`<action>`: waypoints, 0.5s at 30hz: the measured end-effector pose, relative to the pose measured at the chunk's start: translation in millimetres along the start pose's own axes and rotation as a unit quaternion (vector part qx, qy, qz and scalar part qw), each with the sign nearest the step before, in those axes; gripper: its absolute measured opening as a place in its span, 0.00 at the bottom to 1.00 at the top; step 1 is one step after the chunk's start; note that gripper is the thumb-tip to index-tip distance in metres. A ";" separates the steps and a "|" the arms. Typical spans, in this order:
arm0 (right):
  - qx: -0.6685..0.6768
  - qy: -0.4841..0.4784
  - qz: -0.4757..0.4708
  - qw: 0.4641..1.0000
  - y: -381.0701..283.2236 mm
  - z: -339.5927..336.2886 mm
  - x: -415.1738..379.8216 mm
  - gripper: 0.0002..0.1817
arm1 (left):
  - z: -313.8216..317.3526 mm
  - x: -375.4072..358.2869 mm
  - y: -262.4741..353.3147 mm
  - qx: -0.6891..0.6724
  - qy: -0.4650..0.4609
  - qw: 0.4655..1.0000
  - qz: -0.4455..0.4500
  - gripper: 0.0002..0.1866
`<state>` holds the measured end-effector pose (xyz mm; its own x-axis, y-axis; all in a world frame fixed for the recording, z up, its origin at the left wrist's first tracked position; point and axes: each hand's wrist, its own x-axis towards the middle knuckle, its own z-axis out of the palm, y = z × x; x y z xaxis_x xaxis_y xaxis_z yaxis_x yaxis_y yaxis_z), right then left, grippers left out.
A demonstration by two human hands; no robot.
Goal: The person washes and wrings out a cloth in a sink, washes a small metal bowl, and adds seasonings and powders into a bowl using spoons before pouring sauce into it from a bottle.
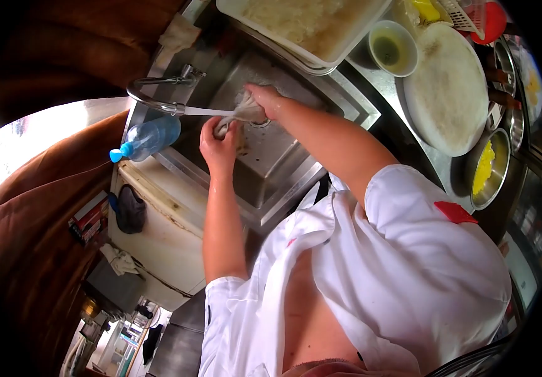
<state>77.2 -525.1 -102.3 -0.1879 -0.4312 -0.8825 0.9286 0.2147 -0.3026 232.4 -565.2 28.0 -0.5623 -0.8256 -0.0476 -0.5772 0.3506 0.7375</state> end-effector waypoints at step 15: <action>-0.426 -0.068 -0.477 0.766 53.4 51.1 -132.4 0.15 | 48.0 28.9 -42.6 -0.762 -0.187 0.553 -0.279 0.27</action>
<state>168.1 -501.3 16.8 -0.5631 -0.8221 -0.0846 -0.1673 0.2136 -0.9625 212.3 -582.8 -37.1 -0.7967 -0.3671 -0.4801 0.2864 -0.9289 0.2348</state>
